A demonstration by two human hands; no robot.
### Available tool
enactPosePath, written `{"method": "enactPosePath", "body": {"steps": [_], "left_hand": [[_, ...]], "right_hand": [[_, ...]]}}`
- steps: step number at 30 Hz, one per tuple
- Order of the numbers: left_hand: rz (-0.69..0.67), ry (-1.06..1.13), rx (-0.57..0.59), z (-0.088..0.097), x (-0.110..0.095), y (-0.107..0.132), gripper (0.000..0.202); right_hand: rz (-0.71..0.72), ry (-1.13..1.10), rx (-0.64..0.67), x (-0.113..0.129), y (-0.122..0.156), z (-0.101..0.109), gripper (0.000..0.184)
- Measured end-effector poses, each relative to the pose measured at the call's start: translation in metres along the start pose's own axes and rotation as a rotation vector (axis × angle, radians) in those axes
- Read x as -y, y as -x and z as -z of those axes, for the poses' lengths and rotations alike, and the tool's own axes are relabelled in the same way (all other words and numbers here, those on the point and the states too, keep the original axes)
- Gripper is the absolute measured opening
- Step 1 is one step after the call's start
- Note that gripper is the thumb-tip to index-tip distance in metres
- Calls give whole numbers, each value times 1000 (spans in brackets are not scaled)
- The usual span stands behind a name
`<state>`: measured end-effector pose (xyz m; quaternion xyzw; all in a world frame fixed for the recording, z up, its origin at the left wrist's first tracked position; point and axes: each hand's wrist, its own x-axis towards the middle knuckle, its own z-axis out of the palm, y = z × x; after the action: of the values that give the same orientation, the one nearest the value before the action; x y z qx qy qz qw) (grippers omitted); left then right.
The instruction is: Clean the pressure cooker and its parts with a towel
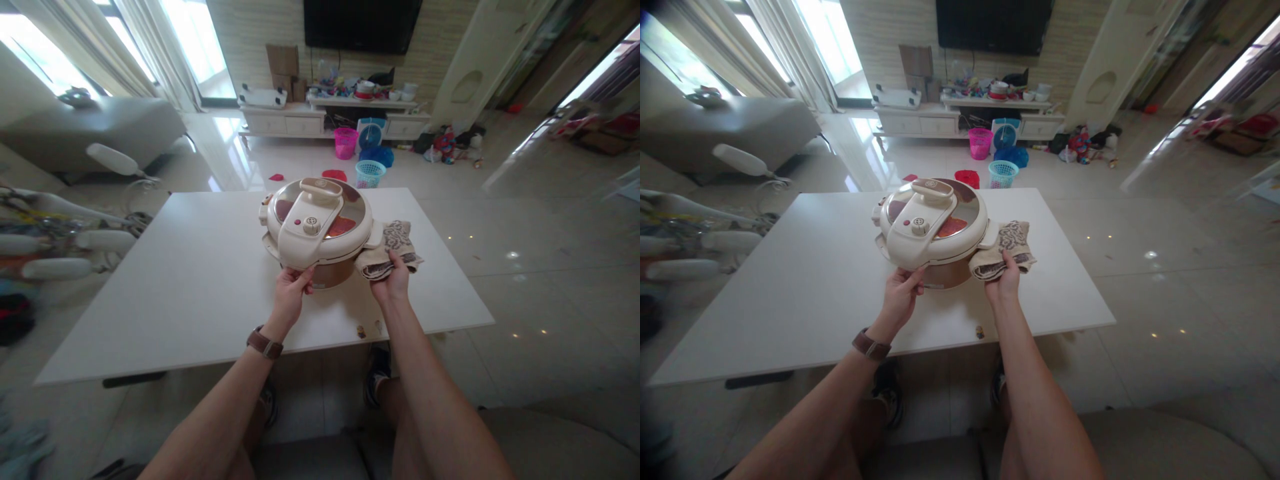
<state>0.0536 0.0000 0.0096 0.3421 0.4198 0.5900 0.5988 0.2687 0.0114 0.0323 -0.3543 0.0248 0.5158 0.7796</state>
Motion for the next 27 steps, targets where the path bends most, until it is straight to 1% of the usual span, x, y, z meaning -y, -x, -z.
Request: {"method": "enactPosePath", "body": {"steps": [6, 9, 12, 15, 17, 20, 22, 24, 27], "left_hand": [[34, 21, 46, 4, -5, 2, 44], [45, 52, 59, 12, -12, 3, 45], [59, 40, 89, 30, -22, -1, 46], [59, -21, 129, 57, -35, -11, 47], [47, -58, 135, 76, -43, -18, 47], [16, -68, 90, 101, -53, -29, 47], [-14, -61, 36, 112, -57, -35, 45], [-58, -63, -33, 117, -60, -41, 45], [-121, -83, -149, 117, -61, -47, 50]], "right_hand": [[38, -8, -22, 3, -3, -2, 43], [42, -26, -33, 3, -4, -2, 44], [14, -19, -45, 2, -6, 1, 44], [-15, -9, -51, 0, -7, 4, 44], [-23, -5, -52, -2, -7, 5, 44], [-24, -3, -68, -5, -6, 6, 42], [-37, 0, -79, -7, -5, 6, 40], [-54, 4, -73, -10, -3, 5, 40], [-61, 15, -39, -16, 1, 3, 40]]}}
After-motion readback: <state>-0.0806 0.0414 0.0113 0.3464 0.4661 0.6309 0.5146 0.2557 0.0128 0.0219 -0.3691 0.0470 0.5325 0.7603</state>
